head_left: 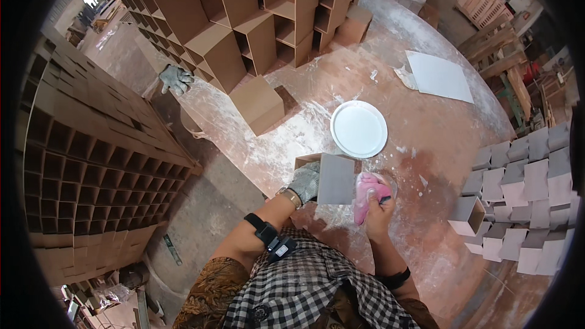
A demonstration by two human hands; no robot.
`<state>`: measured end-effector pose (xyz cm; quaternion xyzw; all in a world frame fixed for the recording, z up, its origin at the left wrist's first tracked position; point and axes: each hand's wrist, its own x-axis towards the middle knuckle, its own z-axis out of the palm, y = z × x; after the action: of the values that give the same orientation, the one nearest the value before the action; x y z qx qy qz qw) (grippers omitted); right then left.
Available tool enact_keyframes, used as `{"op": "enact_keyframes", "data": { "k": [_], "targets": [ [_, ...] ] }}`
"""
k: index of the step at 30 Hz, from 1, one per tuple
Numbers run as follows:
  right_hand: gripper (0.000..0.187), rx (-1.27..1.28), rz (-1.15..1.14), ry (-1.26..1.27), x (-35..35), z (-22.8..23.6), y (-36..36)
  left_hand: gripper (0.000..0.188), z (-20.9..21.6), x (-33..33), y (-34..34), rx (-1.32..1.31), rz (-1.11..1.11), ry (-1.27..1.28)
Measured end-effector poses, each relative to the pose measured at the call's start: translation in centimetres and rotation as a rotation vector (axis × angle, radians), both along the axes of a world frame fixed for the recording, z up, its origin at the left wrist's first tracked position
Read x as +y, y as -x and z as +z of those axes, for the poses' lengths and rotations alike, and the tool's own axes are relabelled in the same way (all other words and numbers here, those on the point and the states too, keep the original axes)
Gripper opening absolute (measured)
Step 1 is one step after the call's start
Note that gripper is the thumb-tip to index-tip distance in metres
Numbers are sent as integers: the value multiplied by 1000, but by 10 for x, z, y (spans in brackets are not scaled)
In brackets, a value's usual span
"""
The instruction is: The recorder is sanding small wooden boxes using a sanding sponge in a workshop environment.
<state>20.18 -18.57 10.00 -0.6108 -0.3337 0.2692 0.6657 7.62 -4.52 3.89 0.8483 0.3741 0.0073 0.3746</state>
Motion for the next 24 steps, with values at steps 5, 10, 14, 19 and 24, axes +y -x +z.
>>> {"op": "enact_keyframes", "data": {
  "k": [5, 10, 14, 19, 24],
  "targets": [
    [18, 469, -228, -24, -1, -19, 1, 42, -97, 7, 40, -405, 8, 301],
    [16, 487, -272, -76, 5, -15, 1, 42, -130, 5, 62, -742, 154, 768],
    [13, 463, -266, -91, 5, -15, -3, 41, -49, 8, 64, -643, -77, 394],
    [11, 404, -194, -86, 6, -17, 0, 41, -1, 9, 63, -646, -128, 266],
    [10, 377, -153, -80, 5, -19, 1, 42, 8, 7, 55, -608, -11, 190]
  ]
}}
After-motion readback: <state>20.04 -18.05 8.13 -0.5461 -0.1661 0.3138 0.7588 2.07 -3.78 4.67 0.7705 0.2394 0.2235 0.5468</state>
